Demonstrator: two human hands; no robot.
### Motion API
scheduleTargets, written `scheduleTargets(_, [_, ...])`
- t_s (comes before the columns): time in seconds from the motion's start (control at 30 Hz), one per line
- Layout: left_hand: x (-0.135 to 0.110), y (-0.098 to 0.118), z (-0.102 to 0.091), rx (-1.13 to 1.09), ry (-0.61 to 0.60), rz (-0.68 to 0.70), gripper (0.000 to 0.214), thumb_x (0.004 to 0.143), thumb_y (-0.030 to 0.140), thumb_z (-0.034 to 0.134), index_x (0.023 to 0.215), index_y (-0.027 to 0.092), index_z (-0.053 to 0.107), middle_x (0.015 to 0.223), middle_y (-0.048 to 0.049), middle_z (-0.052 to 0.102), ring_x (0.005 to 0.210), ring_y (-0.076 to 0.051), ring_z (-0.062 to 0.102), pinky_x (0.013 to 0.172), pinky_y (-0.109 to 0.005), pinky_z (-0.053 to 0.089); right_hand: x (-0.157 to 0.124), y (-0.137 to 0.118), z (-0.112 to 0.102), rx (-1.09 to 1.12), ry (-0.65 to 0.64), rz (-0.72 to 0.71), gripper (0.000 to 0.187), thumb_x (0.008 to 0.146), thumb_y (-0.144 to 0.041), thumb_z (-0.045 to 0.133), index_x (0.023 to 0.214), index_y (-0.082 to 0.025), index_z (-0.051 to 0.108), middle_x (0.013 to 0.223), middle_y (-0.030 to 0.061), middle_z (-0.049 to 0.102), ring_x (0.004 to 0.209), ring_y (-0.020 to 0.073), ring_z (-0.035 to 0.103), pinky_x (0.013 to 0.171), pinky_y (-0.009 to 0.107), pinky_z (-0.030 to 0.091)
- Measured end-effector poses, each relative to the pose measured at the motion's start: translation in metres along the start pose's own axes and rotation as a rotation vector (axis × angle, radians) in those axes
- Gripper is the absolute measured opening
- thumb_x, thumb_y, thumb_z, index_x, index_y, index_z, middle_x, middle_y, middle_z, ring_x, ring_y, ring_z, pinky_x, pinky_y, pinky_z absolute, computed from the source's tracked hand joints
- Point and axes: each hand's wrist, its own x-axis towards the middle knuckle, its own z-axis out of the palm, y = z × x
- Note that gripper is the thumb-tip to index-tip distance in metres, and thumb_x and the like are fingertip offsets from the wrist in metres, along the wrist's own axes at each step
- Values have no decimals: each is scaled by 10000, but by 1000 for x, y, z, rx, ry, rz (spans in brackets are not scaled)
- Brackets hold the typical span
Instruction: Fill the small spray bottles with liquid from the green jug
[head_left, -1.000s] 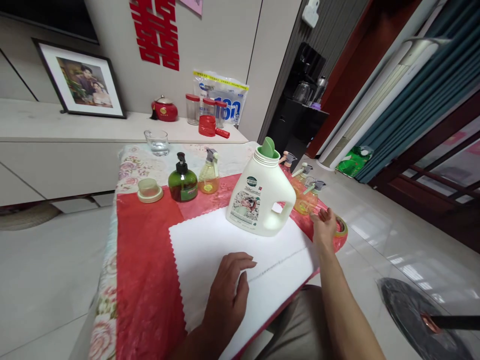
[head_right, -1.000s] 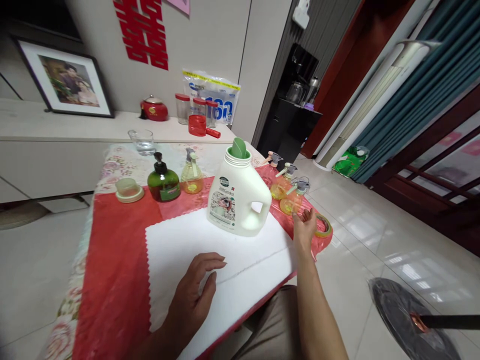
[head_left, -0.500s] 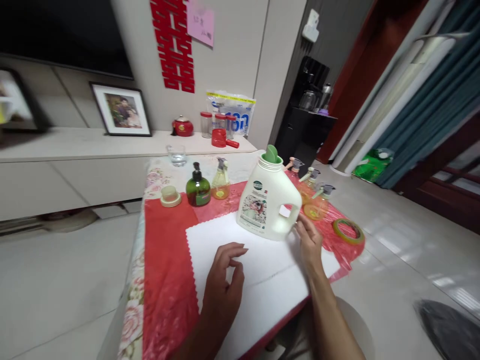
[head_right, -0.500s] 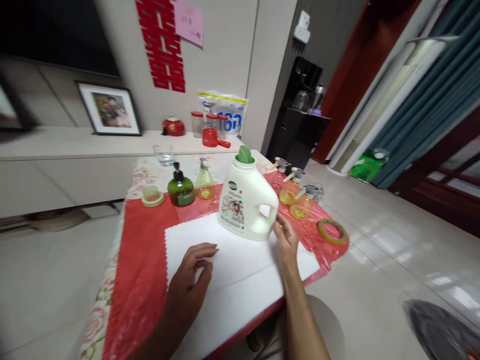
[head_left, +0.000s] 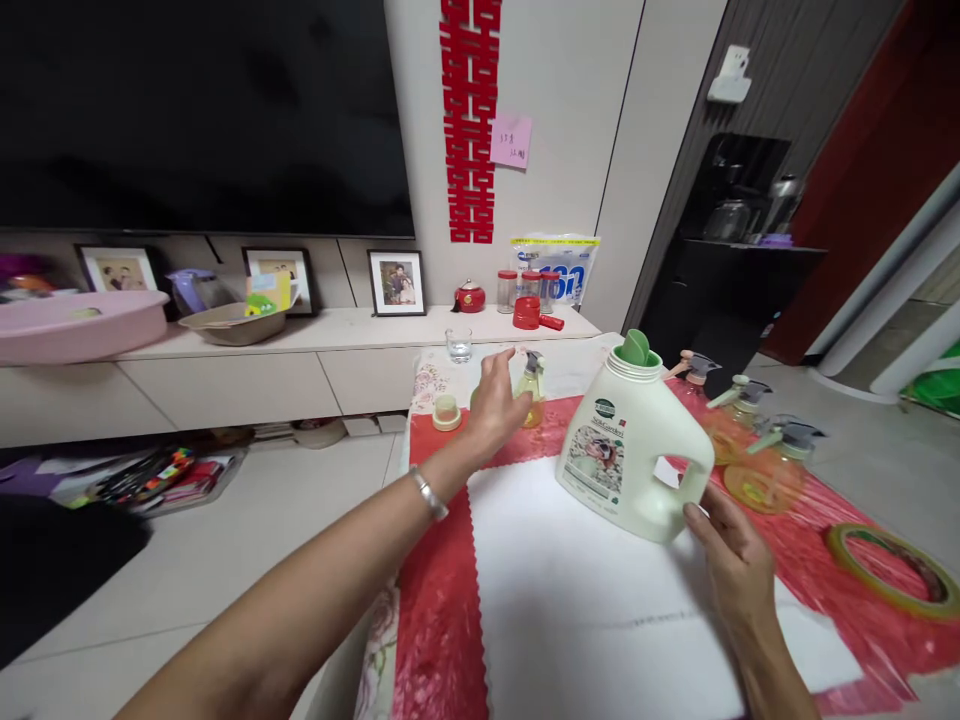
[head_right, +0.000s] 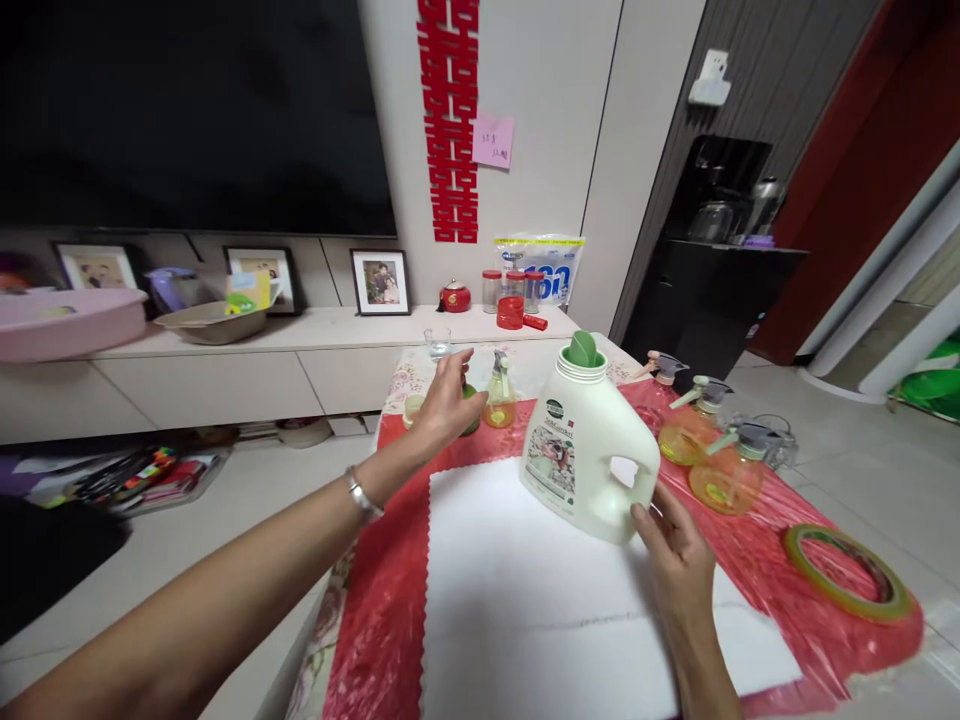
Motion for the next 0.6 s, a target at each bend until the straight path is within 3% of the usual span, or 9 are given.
scheduleTargets(0.13, [38,9,13,100,-82,-36,672,794,187,667,1401,127,384,1416,-190,455,1377,-290,440,1145,-381,349,1,2,0,-2,-11,24,693,690,-534,821,1298,-245,656,1368,89,582,1248,358,548,1114,553,397])
scheduleTargets(0.23, [52,11,27,127,-119,-74,670,786,238,712,1369,132,401,1378,-195,486,1347,-307,472,1113,-388,368,2,2,0,-9,-25,38,715,679,-547,822,1302,-243,651,1348,88,596,1239,358,554,1107,548,406])
scheduleTargets(0.43, [59,6,54,205,-148,-198,735,763,106,693,1397,108,321,1352,-252,498,1237,-324,565,971,-391,448,3,-3,2,-44,-33,43,763,666,-562,821,1330,-237,633,1361,82,586,1209,337,574,1032,475,482])
scheduleTargets(0.6, [60,-1,64,241,-123,-208,508,831,67,596,1314,104,442,1303,-243,569,1200,-306,604,969,-388,446,2,-3,3,-46,-49,43,757,668,-561,816,1323,-228,633,1351,87,593,1201,331,582,1012,456,501])
